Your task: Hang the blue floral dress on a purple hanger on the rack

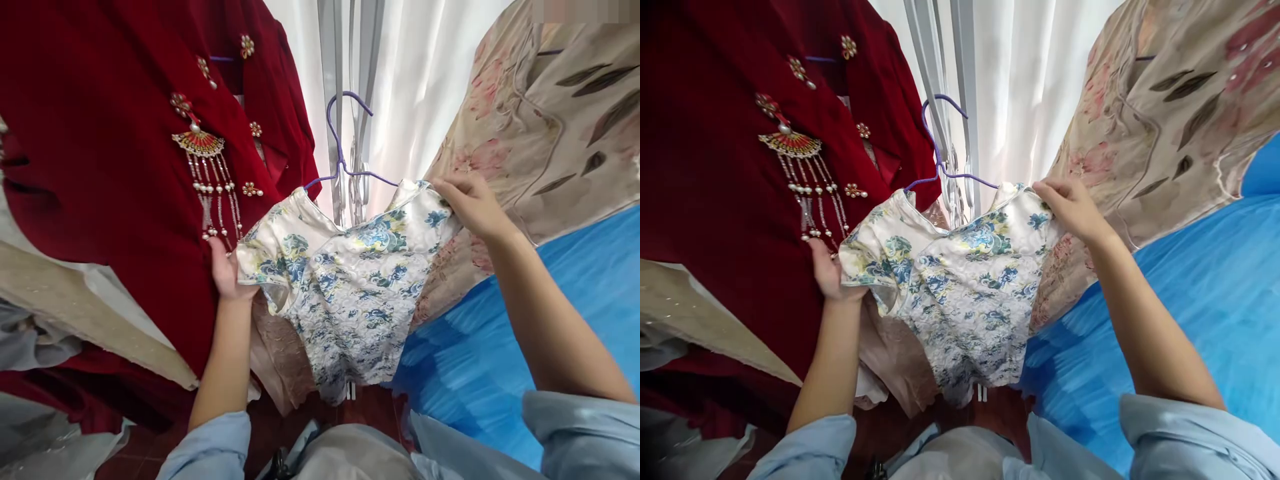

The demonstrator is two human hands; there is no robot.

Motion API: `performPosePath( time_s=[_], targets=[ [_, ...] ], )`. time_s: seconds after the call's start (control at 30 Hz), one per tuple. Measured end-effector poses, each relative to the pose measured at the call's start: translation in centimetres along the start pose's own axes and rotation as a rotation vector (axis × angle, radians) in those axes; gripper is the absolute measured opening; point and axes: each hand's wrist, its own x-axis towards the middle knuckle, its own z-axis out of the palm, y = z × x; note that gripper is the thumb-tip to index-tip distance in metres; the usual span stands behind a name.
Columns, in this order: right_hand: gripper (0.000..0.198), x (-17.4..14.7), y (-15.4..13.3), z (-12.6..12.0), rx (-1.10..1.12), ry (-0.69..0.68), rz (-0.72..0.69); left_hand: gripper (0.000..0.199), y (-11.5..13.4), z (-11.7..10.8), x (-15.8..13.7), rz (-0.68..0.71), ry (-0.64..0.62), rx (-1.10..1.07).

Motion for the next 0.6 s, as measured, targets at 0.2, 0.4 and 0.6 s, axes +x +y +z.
performPosePath(
  time_s=[0.2,0.4,0.6],
  targets=[
    [0.044,-2.5,0.3,-0.3,0.013,0.121,-0.195,0.039,1.2,-1.3,-0.5,0.174,0.204,0.316],
    [0.038,0.8,-5.2,1.6,0.026,0.218,-0.298,0.036,1.5,-2.2,-0.1,0.560,0.323,0.539],
    [0.037,-4.1,-11.5,2.6,0.290,-0.314,-0.213,0.054,-1.1,-5.4,-2.0,0.222,0.437,0.367]
  ],
)
